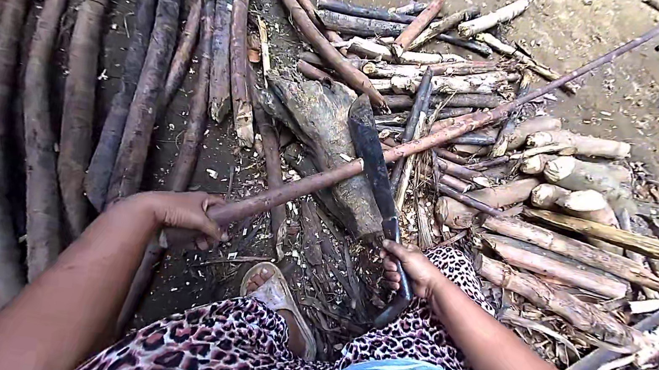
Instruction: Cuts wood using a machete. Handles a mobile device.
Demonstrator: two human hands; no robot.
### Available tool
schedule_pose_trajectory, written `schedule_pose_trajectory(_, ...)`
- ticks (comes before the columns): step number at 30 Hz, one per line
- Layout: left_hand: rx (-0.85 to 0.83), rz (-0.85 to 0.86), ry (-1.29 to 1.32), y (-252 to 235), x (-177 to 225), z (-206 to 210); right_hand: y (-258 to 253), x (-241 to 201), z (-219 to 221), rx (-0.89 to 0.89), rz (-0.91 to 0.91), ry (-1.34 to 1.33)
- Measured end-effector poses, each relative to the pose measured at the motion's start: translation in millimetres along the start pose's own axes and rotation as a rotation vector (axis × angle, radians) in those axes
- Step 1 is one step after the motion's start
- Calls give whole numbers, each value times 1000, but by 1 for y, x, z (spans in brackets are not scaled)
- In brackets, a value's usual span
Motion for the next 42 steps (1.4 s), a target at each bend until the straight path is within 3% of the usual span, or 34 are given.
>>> schedule_pose_trajectory(2,-99,-54,93,0,0,20,0,1,-7,90,-126,186)
schedule_pose_trajectory(6,70,-119,-100,-6,-5,15,7,-10,-3,342,-255,710)
schedule_pose_trajectory(10,217,-104,-180,-13,-11,-1,44,-46,4,422,-433,807)
schedule_pose_trajectory(13,187,-124,-162,-18,-14,5,94,-104,28,433,-840,686)
schedule_pose_trajectory(16,175,-130,-148,-17,-14,5,164,-179,69,330,-1407,525)
schedule_pose_trajectory(18,177,-124,-146,-18,-14,4,207,-226,95,352,-1748,439)
schedule_pose_trajectory(20,195,-112,-116,-19,-16,4,225,-256,109,424,-1992,303)
schedule_pose_trajectory(21,197,-112,-109,-19,-16,4,218,-257,110,466,-2026,268)
schedule_pose_trajectory(22,194,-113,-108,-18,-16,4,199,-244,104,533,-1952,319)
schedule_pose_trajectory(23,190,-111,-108,-18,-15,3,165,-214,93,603,-1764,452)
schedule_pose_trajectory(25,175,-109,-114,-18,-16,0,73,-119,54,669,-1101,841)
schedule_pose_trajectory(27,150,-109,-132,-20,-21,0,1,-34,19,513,-359,1033)
schedule_pose_trajectory(28,144,-106,-144,-21,-22,-1,-14,-17,13,436,-146,1042)
schedule_pose_trajectory(29,149,-104,-155,-21,-24,0,-17,-10,15,384,-42,1018)
schedule_pose_trajectory(31,204,-96,-221,-20,-21,1,-9,-9,21,341,-32,860)
schedule_pose_trajectory(34,325,-81,-350,-20,-9,3,2,-10,34,199,-97,188)
schedule_pose_trajectory(36,342,-62,-392,-27,-11,6,15,-21,37,138,-81,-70)
schedule_pose_trajectory(39,330,-75,-393,-25,-7,7,43,-54,21,256,-222,15)
schedule_pose_trajectory(42,326,-65,-374,-28,-10,7,85,-105,6,309,-576,91)
Point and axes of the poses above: each hand's wrist, its own y-axis away from the middle knuckle, its own z-axis out of the palm, x = y × z, the point moved 7 cm from there along -y, towards the middle knuckle
